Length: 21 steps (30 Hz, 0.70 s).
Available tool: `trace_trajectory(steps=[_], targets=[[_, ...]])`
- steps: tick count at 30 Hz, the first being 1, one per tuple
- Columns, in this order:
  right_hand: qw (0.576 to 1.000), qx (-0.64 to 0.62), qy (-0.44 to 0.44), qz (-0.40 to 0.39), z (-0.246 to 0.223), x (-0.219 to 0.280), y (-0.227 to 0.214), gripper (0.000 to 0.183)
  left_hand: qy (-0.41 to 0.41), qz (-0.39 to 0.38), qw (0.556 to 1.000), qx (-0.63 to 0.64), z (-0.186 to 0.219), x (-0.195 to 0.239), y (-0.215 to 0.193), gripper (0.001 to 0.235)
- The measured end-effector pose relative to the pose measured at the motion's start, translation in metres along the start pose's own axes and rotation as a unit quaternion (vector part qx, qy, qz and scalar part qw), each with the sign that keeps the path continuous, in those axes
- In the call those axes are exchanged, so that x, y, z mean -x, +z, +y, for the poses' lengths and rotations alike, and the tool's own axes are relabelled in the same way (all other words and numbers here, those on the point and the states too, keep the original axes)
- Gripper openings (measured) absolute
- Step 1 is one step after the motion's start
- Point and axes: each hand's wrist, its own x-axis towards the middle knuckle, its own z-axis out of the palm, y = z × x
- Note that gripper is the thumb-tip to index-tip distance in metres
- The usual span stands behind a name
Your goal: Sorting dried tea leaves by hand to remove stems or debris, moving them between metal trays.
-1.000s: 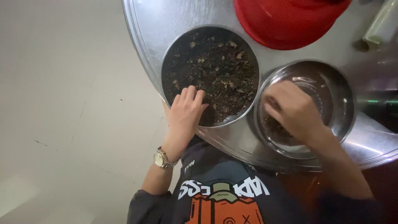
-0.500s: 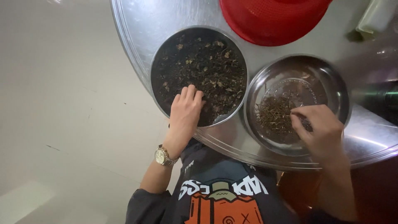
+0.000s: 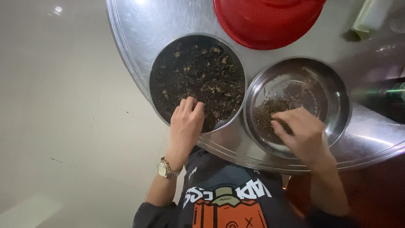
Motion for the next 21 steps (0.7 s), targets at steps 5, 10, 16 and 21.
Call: trace_trajectory(steps=[5,10,16,21], targets=[[0.999,0.003,0.035,0.028,-0.022,-0.02,0.004,0.006,-0.045,-0.01,0.998,0.039,0.001,0.008,0.0,0.012],[0.999,0.017,0.029,0.026,-0.019,-0.018,0.013,0.006,-0.043,-0.003,0.998,0.034,0.0,0.013,0.001,0.02],[1.0,0.003,0.028,0.012,-0.029,-0.027,0.009,0.007,-0.047,0.011,0.994,0.094,0.0,0.015,0.002,0.02],[0.999,-0.024,0.041,-0.001,-0.043,-0.037,0.019,0.008,-0.028,0.033,0.982,0.184,0.017,0.01,-0.024,0.017]])
